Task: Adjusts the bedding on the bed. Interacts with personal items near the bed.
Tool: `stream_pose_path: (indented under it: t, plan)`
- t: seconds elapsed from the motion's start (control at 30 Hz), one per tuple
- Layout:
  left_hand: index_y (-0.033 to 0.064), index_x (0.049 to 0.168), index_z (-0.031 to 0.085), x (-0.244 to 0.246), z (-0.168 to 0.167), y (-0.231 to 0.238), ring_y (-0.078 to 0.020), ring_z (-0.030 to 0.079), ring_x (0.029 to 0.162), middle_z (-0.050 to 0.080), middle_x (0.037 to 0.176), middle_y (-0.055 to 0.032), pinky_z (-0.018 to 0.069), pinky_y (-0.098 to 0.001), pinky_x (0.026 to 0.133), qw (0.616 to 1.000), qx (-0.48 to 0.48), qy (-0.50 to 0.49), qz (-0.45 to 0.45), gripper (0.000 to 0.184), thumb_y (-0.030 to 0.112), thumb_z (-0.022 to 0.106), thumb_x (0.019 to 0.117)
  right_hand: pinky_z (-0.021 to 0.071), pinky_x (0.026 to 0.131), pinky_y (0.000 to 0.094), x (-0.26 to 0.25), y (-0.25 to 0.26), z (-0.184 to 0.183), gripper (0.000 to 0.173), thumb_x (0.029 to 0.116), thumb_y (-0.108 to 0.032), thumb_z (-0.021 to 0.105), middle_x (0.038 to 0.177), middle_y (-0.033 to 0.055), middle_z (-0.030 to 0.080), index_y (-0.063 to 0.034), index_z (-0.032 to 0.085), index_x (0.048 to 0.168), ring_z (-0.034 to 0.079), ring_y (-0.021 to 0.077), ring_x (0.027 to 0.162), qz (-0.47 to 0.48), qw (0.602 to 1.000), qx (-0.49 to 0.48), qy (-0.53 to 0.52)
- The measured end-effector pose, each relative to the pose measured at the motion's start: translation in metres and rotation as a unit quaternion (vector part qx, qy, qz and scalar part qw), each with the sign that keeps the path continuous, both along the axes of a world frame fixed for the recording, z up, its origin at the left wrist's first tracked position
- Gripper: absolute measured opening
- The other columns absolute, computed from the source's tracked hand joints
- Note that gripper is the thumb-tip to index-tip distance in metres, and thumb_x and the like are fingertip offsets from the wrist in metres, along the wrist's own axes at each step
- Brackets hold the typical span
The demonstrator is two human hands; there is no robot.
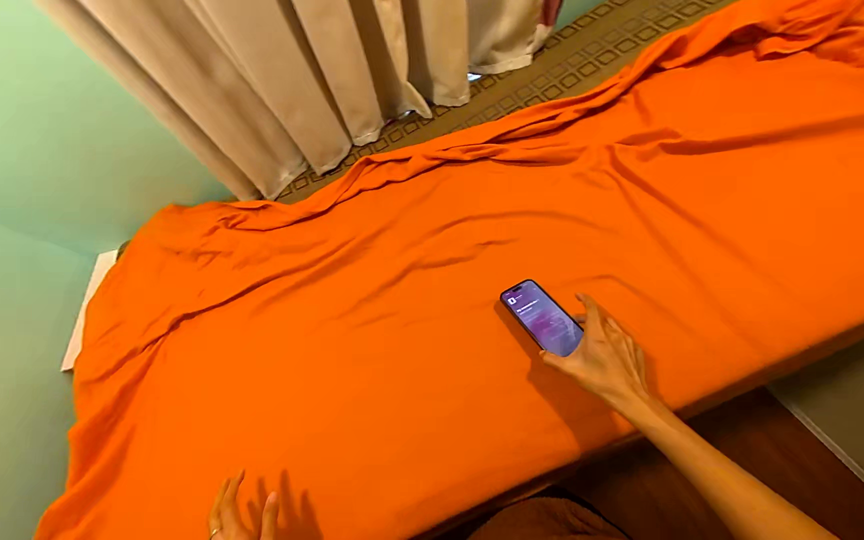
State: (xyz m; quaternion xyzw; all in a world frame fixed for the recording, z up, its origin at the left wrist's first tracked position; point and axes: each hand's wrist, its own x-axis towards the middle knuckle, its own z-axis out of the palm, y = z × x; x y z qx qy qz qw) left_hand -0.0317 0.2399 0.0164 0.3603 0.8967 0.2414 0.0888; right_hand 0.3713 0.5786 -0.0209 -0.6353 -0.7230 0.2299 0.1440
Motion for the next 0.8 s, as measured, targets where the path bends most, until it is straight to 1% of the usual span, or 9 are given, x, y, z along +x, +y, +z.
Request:
stream_pose_path:
  t: [0.13,0.23,0.3,0.33,0.4,0.47,0.63,0.73,0.8]
  plan:
    - [-0.0078,0.15,0.04,-0.01,0.006,0.008,-0.0521,0.031,0.146,0.03,0.157,-0.0367,0.0295,-0.0631,0.117,0.999,-0.002,0.014,-0.028,0.062,0.022,0.058,0.0991,0.0512,0.082,0.0624,-0.038,-0.013,-0.022,0.111,0.0701,-0.04,0.085,0.13,0.0276,0.061,-0.0021,0.031,0.159,0.061,0.0484,0.115,0.013,0.998,0.0,-0.056]
    - [-0.0078,0.15,0.039,-0.028,0.03,0.013,-0.052,0.031,0.147,0.03,0.157,-0.0368,0.0286,-0.0633,0.117,0.999,-0.003,0.018,-0.048,0.062,0.022,0.059,0.099,0.0491,0.092,0.0641,-0.037,-0.002,0.001,0.12,0.0761,-0.049,0.086,0.129,0.0299,0.061,-0.0028,0.018,0.163,0.059,0.0493,0.116,0.022,0.994,-0.094,-0.054]
    - [-0.0063,0.152,0.037,-0.049,0.048,0.022,-0.0513,0.031,0.147,0.032,0.157,-0.0349,0.027,-0.0647,0.118,0.998,-0.017,0.028,-0.06,0.064,0.024,0.057,0.0998,0.045,0.1,0.0682,-0.03,0.023,0.021,0.113,0.0814,-0.064,0.076,0.131,0.0302,0.061,-0.0004,0.026,0.16,0.059,0.0494,0.12,0.039,0.989,-0.139,-0.017]
    - [-0.0056,0.153,0.036,-0.062,0.054,0.027,-0.0521,0.032,0.146,0.033,0.157,-0.0344,0.0264,-0.0663,0.117,0.997,-0.024,0.035,-0.065,0.065,0.026,0.056,0.0999,0.0388,0.105,0.0713,-0.03,0.039,0.032,0.103,0.0874,-0.065,0.07,0.14,0.0323,0.055,0.0014,0.033,0.157,0.052,0.052,0.129,0.046,0.988,-0.148,0.002]
    - [-0.0029,0.154,0.035,-0.09,0.057,0.041,-0.054,0.034,0.144,0.035,0.156,-0.0334,0.0258,-0.0708,0.114,0.996,-0.032,0.044,-0.074,0.067,0.03,0.056,0.0999,0.0344,0.108,0.0722,-0.041,0.07,0.05,0.084,0.0967,-0.061,0.06,0.147,0.0304,0.049,0.0007,0.044,0.151,0.045,0.052,0.136,0.066,0.991,-0.12,0.016]
    - [-0.0005,0.156,0.034,-0.119,0.05,0.063,-0.0556,0.035,0.142,0.037,0.155,-0.0326,0.0247,-0.0755,0.111,0.994,-0.042,0.047,-0.093,0.07,0.035,0.054,0.0991,0.0397,0.106,0.0688,-0.069,0.093,0.068,0.069,0.1011,-0.053,0.058,0.146,0.0274,0.05,-0.0007,0.051,0.146,0.048,0.0498,0.133,0.106,0.993,-0.052,0.009]
    - [0.0046,0.155,0.038,-0.191,0.032,0.173,-0.0554,0.04,0.139,0.044,0.152,-0.0298,0.023,-0.0797,0.109,0.983,-0.058,0.065,-0.16,0.064,0.033,0.054,0.1,0.0434,0.109,0.0576,-0.22,0.105,0.1,0.054,0.1032,-0.042,0.059,0.146,0.0179,0.053,-0.0048,0.055,0.142,0.049,0.0361,0.137,0.235,0.97,0.01,0.065]
    - [0.0027,0.155,0.038,-0.225,0.024,0.252,-0.0569,0.038,0.14,0.043,0.15,-0.0358,0.0209,-0.0781,0.112,0.975,-0.119,0.066,-0.174,0.061,0.028,0.058,0.1029,0.0455,0.106,0.0576,-0.331,0.102,0.075,0.048,0.1034,-0.039,0.059,0.143,0.0138,0.056,-0.0064,0.059,0.139,0.052,0.032,0.135,0.293,0.952,-0.01,0.083]
    - [0.0031,0.156,0.036,-0.245,0.011,0.294,-0.0549,0.034,0.144,0.04,0.153,-0.035,0.0215,-0.0755,0.113,0.969,-0.179,0.054,-0.16,0.062,0.03,0.057,0.1037,0.0383,0.113,0.0618,-0.393,0.104,0.047,0.049,0.1043,-0.038,0.058,0.148,0.0149,0.053,-0.0055,0.057,0.142,0.044,0.033,0.144,0.296,0.952,-0.036,0.066]
